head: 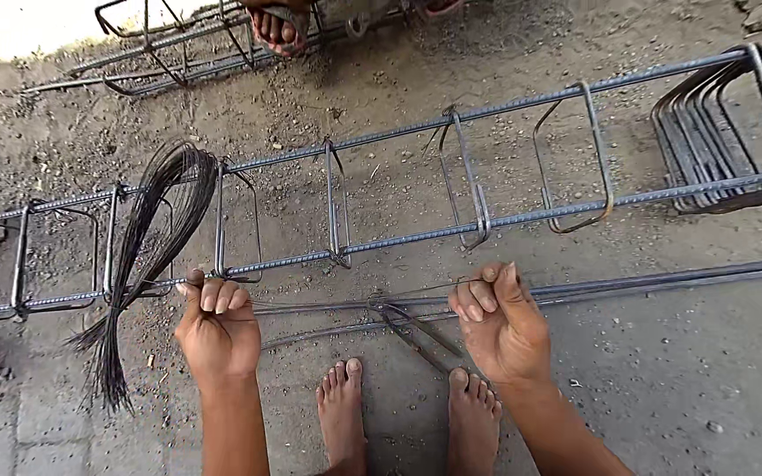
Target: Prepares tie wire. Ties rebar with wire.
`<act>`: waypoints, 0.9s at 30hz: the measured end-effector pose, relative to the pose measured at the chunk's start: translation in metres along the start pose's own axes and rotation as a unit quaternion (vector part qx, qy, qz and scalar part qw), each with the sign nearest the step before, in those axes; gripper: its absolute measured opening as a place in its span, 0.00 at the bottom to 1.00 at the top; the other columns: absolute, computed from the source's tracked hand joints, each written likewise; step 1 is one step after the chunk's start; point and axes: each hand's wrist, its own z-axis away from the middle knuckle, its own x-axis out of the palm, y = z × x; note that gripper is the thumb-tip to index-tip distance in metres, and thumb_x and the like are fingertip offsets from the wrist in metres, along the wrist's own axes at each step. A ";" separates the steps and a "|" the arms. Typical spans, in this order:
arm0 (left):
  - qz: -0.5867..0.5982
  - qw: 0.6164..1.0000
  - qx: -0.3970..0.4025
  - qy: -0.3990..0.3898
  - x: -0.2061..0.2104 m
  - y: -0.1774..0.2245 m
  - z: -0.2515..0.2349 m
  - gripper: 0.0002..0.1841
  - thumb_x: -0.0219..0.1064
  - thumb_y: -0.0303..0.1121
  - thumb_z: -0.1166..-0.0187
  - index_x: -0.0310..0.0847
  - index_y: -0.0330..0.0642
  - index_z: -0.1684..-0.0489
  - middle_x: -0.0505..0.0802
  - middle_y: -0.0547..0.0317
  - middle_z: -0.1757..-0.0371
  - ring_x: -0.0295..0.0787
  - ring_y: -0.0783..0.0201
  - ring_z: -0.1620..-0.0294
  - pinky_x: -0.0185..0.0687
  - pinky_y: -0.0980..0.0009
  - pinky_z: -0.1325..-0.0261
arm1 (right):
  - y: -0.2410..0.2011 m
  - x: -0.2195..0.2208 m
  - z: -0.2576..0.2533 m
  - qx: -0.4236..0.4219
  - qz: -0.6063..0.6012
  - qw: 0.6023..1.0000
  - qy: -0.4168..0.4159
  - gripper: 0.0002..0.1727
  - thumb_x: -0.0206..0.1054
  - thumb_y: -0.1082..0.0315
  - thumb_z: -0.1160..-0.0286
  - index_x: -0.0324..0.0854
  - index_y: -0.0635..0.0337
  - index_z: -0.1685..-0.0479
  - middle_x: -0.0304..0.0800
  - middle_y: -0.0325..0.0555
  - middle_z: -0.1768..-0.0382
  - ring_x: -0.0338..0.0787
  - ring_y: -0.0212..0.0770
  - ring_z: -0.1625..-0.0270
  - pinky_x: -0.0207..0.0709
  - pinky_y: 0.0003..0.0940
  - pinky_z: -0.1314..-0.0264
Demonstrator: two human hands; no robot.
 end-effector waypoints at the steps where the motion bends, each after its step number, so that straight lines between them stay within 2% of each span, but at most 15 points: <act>1: -0.023 0.999 -0.018 -0.031 0.002 -0.007 0.010 0.26 0.28 0.42 0.03 0.74 0.47 0.59 0.76 0.74 0.85 0.72 0.80 0.87 0.72 0.86 0.79 | -0.004 -0.002 -0.005 -0.019 0.027 0.999 0.027 0.15 0.57 0.58 0.10 0.83 0.48 0.67 0.76 0.28 0.83 0.79 0.25 0.78 0.79 0.22 0.66; 4: -0.109 0.980 -0.098 -0.138 0.005 -0.024 0.040 0.24 0.31 0.42 0.03 0.75 0.50 0.60 0.72 0.77 0.86 0.64 0.81 0.89 0.64 0.85 0.83 | -0.021 -0.009 -0.016 -0.022 0.066 0.994 0.089 0.20 0.48 0.59 0.07 0.79 0.47 0.72 0.64 0.24 0.90 0.69 0.23 0.85 0.74 0.20 0.71; 7: -0.194 0.939 -0.160 -0.235 0.008 -0.041 0.059 0.20 0.41 0.42 0.04 0.79 0.52 0.60 0.70 0.80 0.86 0.62 0.83 0.88 0.60 0.85 0.82 | -0.027 -0.014 -0.017 -0.007 0.110 0.990 0.083 0.18 0.48 0.59 0.06 0.81 0.48 0.64 0.66 0.25 0.88 0.71 0.24 0.84 0.76 0.20 0.69; 10: -0.292 0.886 -0.194 -0.302 0.012 -0.058 0.072 0.19 0.43 0.43 0.04 0.80 0.52 0.59 0.68 0.81 0.85 0.59 0.83 0.86 0.57 0.84 0.80 | -0.016 -0.014 -0.010 -0.054 0.338 0.939 0.013 0.18 0.48 0.55 0.05 0.80 0.44 0.63 0.79 0.23 0.74 0.79 0.20 0.70 0.77 0.18 0.60; 12: -0.343 0.851 -0.207 -0.340 0.016 -0.070 0.080 0.19 0.41 0.40 0.04 0.80 0.50 0.59 0.67 0.81 0.84 0.58 0.83 0.85 0.56 0.84 0.80 | 0.000 -0.006 -0.003 -0.064 0.453 0.888 -0.049 0.19 0.43 0.57 0.04 0.77 0.49 0.62 0.79 0.27 0.63 0.80 0.22 0.58 0.76 0.21 0.51; 13: -0.359 0.835 -0.212 -0.360 0.017 -0.075 0.084 0.19 0.41 0.38 0.04 0.79 0.48 0.59 0.66 0.81 0.84 0.58 0.83 0.85 0.56 0.84 0.80 | 0.008 -0.001 0.000 -0.051 0.467 0.880 -0.073 0.21 0.42 0.58 0.04 0.80 0.55 0.56 0.83 0.33 0.56 0.83 0.26 0.51 0.80 0.25 0.45; 14: -0.371 0.822 -0.216 -0.375 0.018 -0.080 0.088 0.19 0.41 0.36 0.05 0.79 0.47 0.60 0.66 0.80 0.83 0.57 0.83 0.85 0.56 0.84 0.80 | 0.015 0.004 0.002 -0.023 0.467 0.879 -0.089 0.23 0.41 0.58 0.04 0.82 0.62 0.44 0.87 0.40 0.48 0.88 0.31 0.46 0.84 0.29 0.41; 16: -0.382 0.806 -0.226 -0.391 0.018 -0.088 0.094 0.18 0.43 0.36 0.05 0.78 0.48 0.63 0.67 0.79 0.83 0.58 0.82 0.84 0.55 0.83 0.79 | 0.023 0.011 0.005 0.060 0.444 0.887 -0.109 0.25 0.39 0.59 0.03 0.79 0.63 0.30 0.92 0.43 0.40 0.92 0.33 0.42 0.86 0.31 0.38; 17: -0.383 0.803 -0.233 -0.391 0.018 -0.091 0.095 0.18 0.43 0.36 0.05 0.77 0.48 0.65 0.67 0.78 0.83 0.59 0.81 0.84 0.56 0.82 0.79 | 0.025 0.013 0.006 0.088 0.431 0.890 -0.117 0.25 0.39 0.60 0.03 0.79 0.63 0.30 0.95 0.41 0.43 0.93 0.30 0.45 0.87 0.28 0.41; 19: -0.381 0.803 -0.251 -0.382 0.016 -0.093 0.097 0.19 0.43 0.35 0.05 0.76 0.46 0.67 0.68 0.76 0.83 0.60 0.80 0.85 0.58 0.81 0.80 | 0.028 0.016 0.010 0.107 0.408 0.900 -0.114 0.24 0.38 0.62 0.03 0.82 0.61 0.40 0.96 0.34 0.56 0.88 0.21 0.62 0.78 0.18 0.63; 20: -0.377 0.805 -0.260 -0.377 0.016 -0.093 0.097 0.19 0.42 0.35 0.05 0.76 0.46 0.68 0.68 0.76 0.84 0.60 0.79 0.85 0.57 0.81 0.81 | 0.029 0.014 0.011 0.106 0.388 0.908 -0.114 0.24 0.37 0.62 0.03 0.82 0.61 0.43 0.95 0.34 0.59 0.87 0.21 0.65 0.77 0.17 0.66; 21: -0.370 0.807 -0.271 -0.372 0.016 -0.094 0.098 0.20 0.42 0.36 0.05 0.76 0.47 0.69 0.67 0.76 0.85 0.59 0.79 0.86 0.56 0.81 0.81 | 0.031 0.012 0.012 0.099 0.373 0.916 -0.113 0.24 0.37 0.62 0.03 0.82 0.61 0.46 0.94 0.35 0.61 0.87 0.22 0.66 0.77 0.17 0.67; 23: -0.339 0.816 -0.296 -0.363 0.015 -0.095 0.099 0.17 0.41 0.34 0.05 0.76 0.46 0.61 0.69 0.76 0.84 0.62 0.79 0.85 0.60 0.81 0.80 | 0.036 0.011 0.014 0.079 0.356 0.924 -0.113 0.23 0.38 0.62 0.03 0.81 0.60 0.51 0.90 0.34 0.66 0.86 0.24 0.67 0.80 0.20 0.64; 25: -0.315 0.825 -0.313 -0.350 0.013 -0.098 0.103 0.18 0.40 0.31 0.07 0.72 0.49 0.70 0.72 0.76 0.85 0.65 0.80 0.85 0.63 0.81 0.79 | 0.038 0.012 0.014 0.065 0.369 0.918 -0.129 0.21 0.39 0.61 0.03 0.79 0.58 0.54 0.85 0.30 0.71 0.85 0.23 0.66 0.82 0.21 0.57; 27: -0.305 0.831 -0.309 -0.347 0.011 -0.101 0.105 0.19 0.40 0.28 0.08 0.73 0.50 0.71 0.76 0.77 0.84 0.69 0.81 0.84 0.68 0.82 0.77 | 0.038 0.012 0.013 0.053 0.405 0.901 -0.147 0.20 0.40 0.61 0.03 0.78 0.56 0.55 0.80 0.26 0.72 0.82 0.19 0.66 0.78 0.18 0.58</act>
